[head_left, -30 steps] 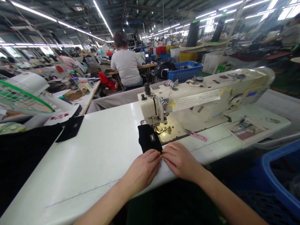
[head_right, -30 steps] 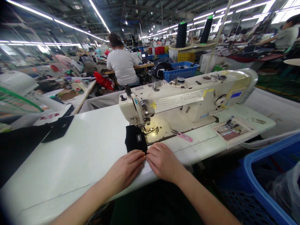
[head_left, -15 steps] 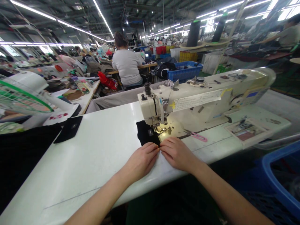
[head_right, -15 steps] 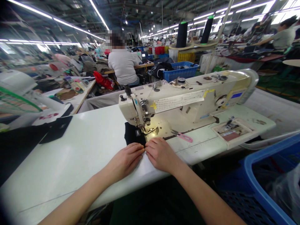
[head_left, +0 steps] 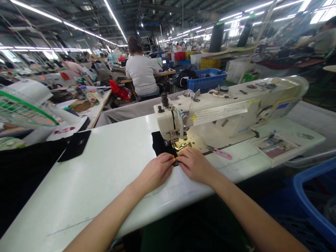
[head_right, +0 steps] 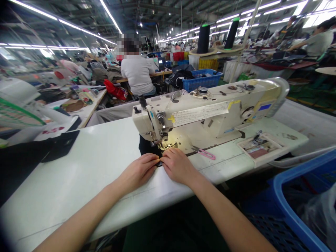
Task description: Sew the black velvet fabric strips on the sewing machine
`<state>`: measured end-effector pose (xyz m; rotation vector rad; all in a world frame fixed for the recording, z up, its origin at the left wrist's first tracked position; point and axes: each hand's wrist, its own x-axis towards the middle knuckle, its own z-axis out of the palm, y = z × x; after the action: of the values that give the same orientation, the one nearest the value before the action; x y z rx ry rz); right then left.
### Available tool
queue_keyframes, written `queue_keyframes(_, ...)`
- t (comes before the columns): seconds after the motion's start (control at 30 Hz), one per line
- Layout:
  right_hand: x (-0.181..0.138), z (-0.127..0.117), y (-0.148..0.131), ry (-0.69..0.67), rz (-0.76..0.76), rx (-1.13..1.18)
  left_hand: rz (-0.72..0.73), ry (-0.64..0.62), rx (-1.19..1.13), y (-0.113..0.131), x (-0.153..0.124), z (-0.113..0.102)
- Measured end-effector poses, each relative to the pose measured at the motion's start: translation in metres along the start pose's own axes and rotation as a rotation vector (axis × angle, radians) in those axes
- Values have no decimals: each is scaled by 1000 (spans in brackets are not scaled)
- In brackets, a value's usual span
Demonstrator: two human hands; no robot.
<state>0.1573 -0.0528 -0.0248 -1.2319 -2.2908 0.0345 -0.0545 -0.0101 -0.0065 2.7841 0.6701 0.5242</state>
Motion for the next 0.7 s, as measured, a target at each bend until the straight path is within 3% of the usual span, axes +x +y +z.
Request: queue_keyframes(0.7,12,3,-2,-47,132,-145,-15,40,71,-33,20,-3)
